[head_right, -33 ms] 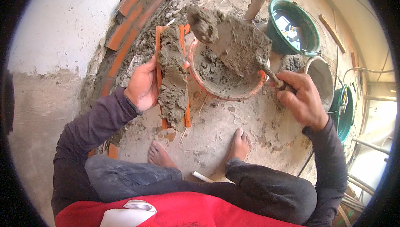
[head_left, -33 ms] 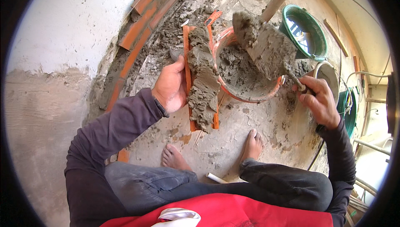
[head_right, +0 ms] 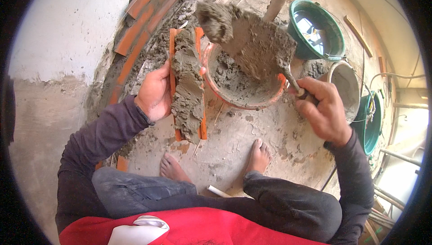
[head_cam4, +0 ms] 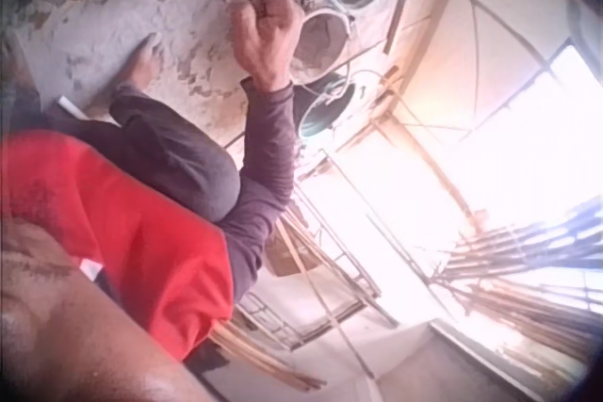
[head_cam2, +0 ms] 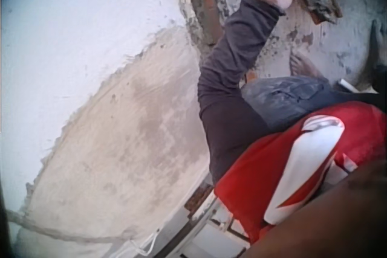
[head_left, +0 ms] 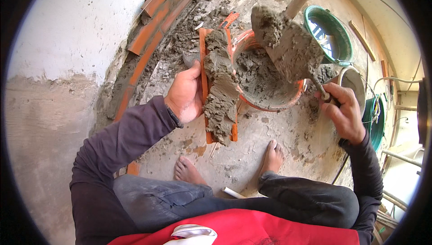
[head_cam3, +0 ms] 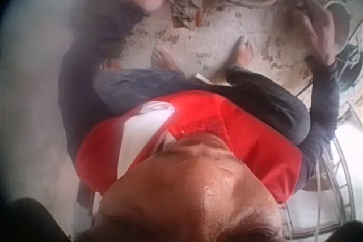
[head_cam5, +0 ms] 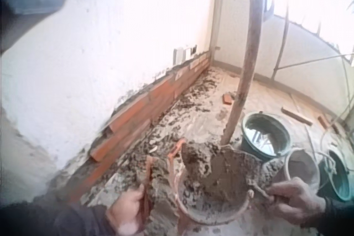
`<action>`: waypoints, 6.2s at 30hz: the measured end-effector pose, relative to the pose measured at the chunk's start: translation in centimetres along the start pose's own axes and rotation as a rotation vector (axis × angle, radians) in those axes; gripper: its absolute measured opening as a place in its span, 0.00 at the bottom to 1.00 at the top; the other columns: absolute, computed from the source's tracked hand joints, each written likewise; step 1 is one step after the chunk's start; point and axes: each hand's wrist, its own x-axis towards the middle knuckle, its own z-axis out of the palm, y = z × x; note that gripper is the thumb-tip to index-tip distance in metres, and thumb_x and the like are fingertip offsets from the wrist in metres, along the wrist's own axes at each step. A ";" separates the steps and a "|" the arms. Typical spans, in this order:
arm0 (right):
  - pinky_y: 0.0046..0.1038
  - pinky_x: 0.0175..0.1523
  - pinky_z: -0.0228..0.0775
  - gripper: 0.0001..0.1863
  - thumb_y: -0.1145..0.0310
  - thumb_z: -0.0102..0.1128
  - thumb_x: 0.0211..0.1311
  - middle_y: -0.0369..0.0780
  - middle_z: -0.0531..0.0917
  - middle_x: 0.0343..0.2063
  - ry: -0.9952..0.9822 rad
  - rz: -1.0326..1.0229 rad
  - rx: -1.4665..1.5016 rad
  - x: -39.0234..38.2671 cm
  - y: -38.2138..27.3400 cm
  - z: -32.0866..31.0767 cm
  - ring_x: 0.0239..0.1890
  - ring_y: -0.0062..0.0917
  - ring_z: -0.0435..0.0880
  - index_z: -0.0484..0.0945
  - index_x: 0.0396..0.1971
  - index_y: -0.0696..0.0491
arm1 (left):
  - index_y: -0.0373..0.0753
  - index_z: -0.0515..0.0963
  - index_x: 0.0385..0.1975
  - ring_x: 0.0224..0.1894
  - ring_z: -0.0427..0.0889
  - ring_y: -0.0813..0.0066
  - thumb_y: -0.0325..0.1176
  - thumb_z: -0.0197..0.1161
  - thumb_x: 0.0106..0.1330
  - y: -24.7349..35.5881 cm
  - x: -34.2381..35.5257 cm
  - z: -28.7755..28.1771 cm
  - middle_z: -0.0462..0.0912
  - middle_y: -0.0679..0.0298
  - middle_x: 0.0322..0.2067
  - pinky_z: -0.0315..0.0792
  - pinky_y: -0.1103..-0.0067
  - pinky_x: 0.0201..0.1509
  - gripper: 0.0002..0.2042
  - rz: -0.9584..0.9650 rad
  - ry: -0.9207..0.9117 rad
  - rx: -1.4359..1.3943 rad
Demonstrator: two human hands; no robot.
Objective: The person applies mortar to tiles with a trowel, places the tiles onto a wall, and taps them into position with a hammer.
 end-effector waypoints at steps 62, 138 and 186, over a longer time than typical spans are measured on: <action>0.30 0.34 0.67 0.08 0.66 0.65 0.53 0.32 0.78 0.25 0.424 -0.649 -1.088 5.3 -8.9 -2.5 0.28 0.26 0.77 0.80 0.33 0.49 | 0.41 0.68 0.63 0.56 0.76 0.66 0.52 0.39 0.78 -1.8 -1.3 1.9 0.77 0.61 0.57 0.67 0.66 0.64 0.25 0.033 -0.025 -0.055; 0.39 0.29 0.66 0.10 0.68 0.62 0.59 0.50 0.72 0.20 -0.446 -0.165 0.004 -1.3 -0.8 11.3 0.22 0.47 0.75 0.73 0.28 0.59 | 0.39 0.66 0.64 0.62 0.72 0.59 0.41 0.37 0.77 -1.8 -7.4 -9.7 0.74 0.58 0.59 0.55 0.50 0.73 0.22 0.566 0.011 -0.778; 0.26 0.47 0.76 0.41 0.82 0.66 0.55 0.44 0.78 0.49 -0.564 0.197 0.189 5.9 -12.1 14.7 0.42 0.24 0.82 0.59 0.69 0.52 | 0.45 0.65 0.65 0.67 0.66 0.61 0.53 0.36 0.77 -4.4 -8.5 -11.2 0.70 0.63 0.64 0.54 0.59 0.73 0.25 1.010 -0.076 -0.895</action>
